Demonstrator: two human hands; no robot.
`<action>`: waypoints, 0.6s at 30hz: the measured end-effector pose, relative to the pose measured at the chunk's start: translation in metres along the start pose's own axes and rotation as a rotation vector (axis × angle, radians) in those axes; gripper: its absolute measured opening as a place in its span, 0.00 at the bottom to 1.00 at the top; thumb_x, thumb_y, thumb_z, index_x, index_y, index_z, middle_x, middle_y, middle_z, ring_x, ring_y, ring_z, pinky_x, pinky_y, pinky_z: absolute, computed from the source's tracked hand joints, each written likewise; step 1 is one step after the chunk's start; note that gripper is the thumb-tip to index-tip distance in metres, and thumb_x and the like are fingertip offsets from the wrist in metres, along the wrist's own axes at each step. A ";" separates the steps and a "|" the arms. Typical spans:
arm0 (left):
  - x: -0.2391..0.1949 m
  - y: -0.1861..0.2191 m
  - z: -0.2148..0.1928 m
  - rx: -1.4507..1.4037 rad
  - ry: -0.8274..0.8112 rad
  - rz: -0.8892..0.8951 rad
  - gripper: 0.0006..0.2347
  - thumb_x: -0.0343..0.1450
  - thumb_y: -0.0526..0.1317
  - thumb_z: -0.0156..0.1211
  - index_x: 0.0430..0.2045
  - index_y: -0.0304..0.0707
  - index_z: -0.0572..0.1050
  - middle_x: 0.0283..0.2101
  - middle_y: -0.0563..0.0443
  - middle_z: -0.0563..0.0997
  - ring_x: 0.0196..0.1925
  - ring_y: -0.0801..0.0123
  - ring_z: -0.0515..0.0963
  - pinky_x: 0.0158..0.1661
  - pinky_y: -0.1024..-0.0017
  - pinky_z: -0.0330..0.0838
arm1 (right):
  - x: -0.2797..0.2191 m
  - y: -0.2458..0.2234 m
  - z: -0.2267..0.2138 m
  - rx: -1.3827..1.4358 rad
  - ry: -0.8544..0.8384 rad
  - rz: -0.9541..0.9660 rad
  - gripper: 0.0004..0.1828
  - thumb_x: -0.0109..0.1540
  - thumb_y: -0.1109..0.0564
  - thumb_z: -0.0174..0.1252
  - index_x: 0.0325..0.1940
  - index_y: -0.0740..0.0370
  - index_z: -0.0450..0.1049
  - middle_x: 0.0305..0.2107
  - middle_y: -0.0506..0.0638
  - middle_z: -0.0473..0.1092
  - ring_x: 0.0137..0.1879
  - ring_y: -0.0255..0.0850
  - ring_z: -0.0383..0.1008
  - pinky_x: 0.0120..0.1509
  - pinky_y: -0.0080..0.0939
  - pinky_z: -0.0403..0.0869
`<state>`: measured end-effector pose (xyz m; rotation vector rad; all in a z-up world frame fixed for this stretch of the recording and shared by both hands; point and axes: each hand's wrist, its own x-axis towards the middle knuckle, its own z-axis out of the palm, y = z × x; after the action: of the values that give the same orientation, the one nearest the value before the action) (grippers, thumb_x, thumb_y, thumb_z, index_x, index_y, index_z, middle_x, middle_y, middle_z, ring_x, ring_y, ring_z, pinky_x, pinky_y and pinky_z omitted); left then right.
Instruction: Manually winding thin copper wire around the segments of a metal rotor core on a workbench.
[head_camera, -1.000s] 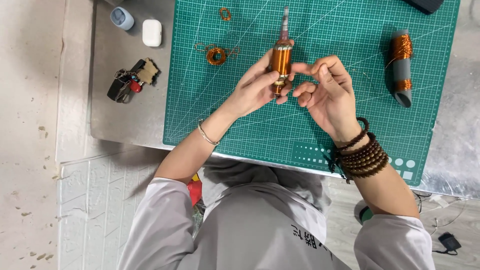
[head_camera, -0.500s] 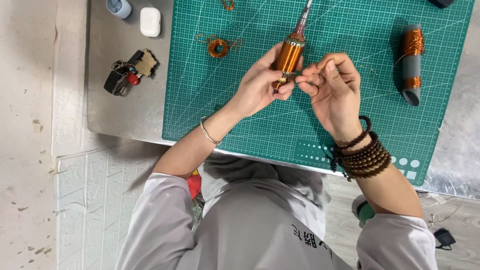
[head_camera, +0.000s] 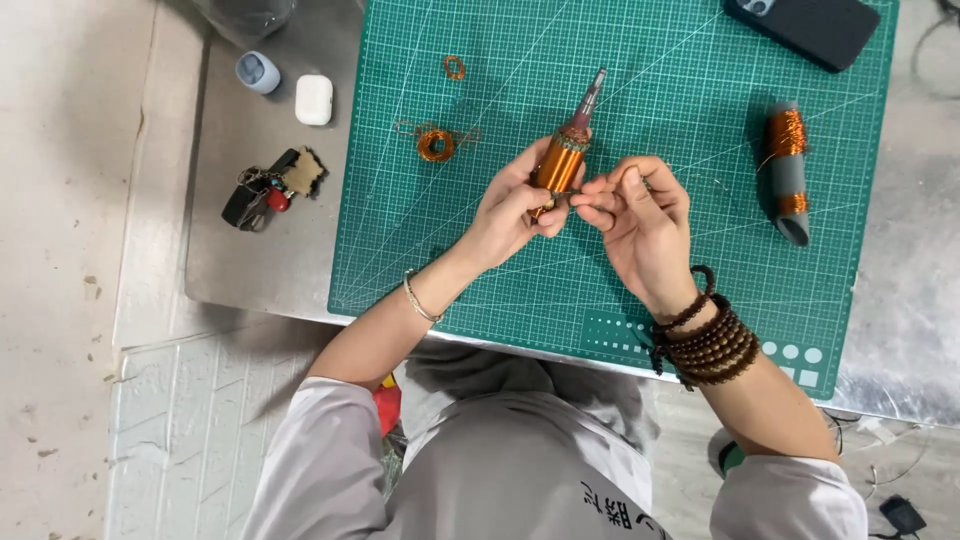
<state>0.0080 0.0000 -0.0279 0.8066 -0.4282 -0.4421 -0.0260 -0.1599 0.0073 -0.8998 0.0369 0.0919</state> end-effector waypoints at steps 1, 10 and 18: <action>-0.001 0.000 0.000 0.000 -0.002 0.000 0.23 0.67 0.31 0.40 0.59 0.24 0.50 0.41 0.37 0.65 0.24 0.80 0.63 0.19 0.80 0.62 | -0.001 0.000 0.000 -0.001 0.000 -0.002 0.09 0.68 0.59 0.38 0.39 0.66 0.61 0.33 0.61 0.72 0.42 0.45 0.78 0.46 0.35 0.81; -0.002 0.000 0.004 0.059 0.043 0.017 0.23 0.66 0.29 0.39 0.58 0.24 0.53 0.39 0.39 0.66 0.23 0.82 0.61 0.17 0.82 0.60 | -0.002 0.003 0.003 0.025 0.020 0.006 0.09 0.67 0.59 0.39 0.38 0.67 0.63 0.33 0.61 0.72 0.41 0.45 0.78 0.45 0.36 0.82; -0.001 0.002 0.007 0.032 0.052 0.016 0.22 0.68 0.30 0.42 0.58 0.23 0.52 0.37 0.41 0.66 0.23 0.83 0.61 0.18 0.82 0.60 | -0.001 0.003 0.002 0.042 0.026 -0.005 0.09 0.67 0.60 0.39 0.38 0.67 0.63 0.33 0.62 0.72 0.41 0.45 0.78 0.45 0.36 0.82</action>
<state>0.0039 -0.0029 -0.0222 0.8430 -0.3938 -0.3996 -0.0273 -0.1565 0.0069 -0.8595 0.0609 0.0749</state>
